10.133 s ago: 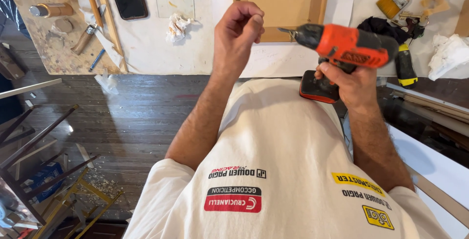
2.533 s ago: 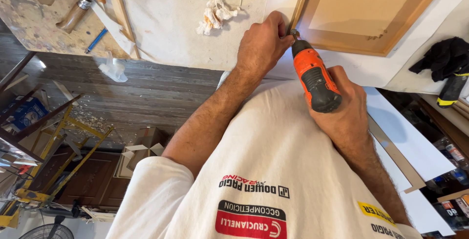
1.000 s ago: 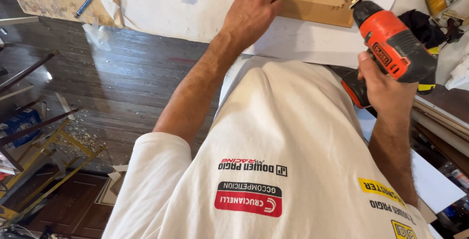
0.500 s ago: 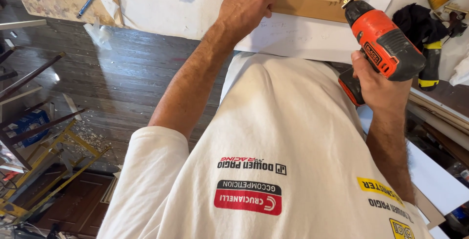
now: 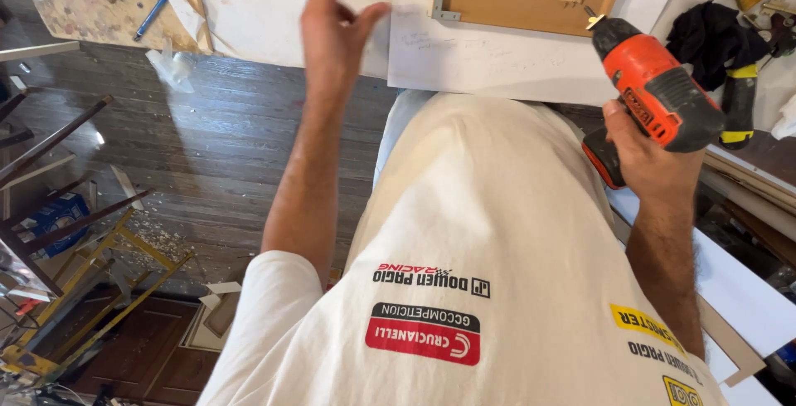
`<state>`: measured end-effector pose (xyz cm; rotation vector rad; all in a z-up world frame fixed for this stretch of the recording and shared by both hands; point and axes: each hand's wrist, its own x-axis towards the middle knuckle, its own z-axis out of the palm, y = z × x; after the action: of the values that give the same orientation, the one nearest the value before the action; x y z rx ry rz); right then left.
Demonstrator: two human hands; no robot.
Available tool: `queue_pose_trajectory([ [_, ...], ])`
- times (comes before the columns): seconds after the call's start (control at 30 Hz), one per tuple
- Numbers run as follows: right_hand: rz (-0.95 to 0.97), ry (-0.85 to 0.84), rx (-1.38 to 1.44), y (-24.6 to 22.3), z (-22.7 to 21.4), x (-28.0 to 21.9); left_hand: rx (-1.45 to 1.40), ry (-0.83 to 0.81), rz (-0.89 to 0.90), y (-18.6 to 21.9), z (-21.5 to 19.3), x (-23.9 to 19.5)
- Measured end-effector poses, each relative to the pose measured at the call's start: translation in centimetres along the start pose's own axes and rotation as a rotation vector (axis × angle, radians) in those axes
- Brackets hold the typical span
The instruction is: Attaching metal hardware to a wooden frame using a power drill and screws on a workbench.
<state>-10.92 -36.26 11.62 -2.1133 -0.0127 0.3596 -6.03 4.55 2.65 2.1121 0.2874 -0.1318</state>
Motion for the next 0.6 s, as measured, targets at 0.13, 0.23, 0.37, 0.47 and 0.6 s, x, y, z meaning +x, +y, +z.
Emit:
queue_pose_trajectory([
  [0.13, 0.1, -0.011, 0.071, -0.5, 0.2, 0.5, 0.015, 0.123, -0.184, -3.0, -2.9, -1.9],
  [0.23, 0.152, -0.012, 0.064, -0.6, 0.3, 0.8, 0.045, 0.145, -0.159, -4.8, -2.7, -2.6],
  [0.37, 0.141, -0.089, -0.074, -1.3, 0.6, 1.6, -0.072, 0.034, -0.264, -1.9, -0.9, -2.1],
  [0.47, 0.066, -0.145, -0.012, -1.8, 1.4, 2.1, -0.32, -0.102, -0.169, 3.2, 1.1, -1.5],
  [0.6, -0.956, -0.087, -0.621, 1.0, 1.3, 2.6, -0.54, -0.32, -0.221, 8.0, 3.3, -0.8],
])
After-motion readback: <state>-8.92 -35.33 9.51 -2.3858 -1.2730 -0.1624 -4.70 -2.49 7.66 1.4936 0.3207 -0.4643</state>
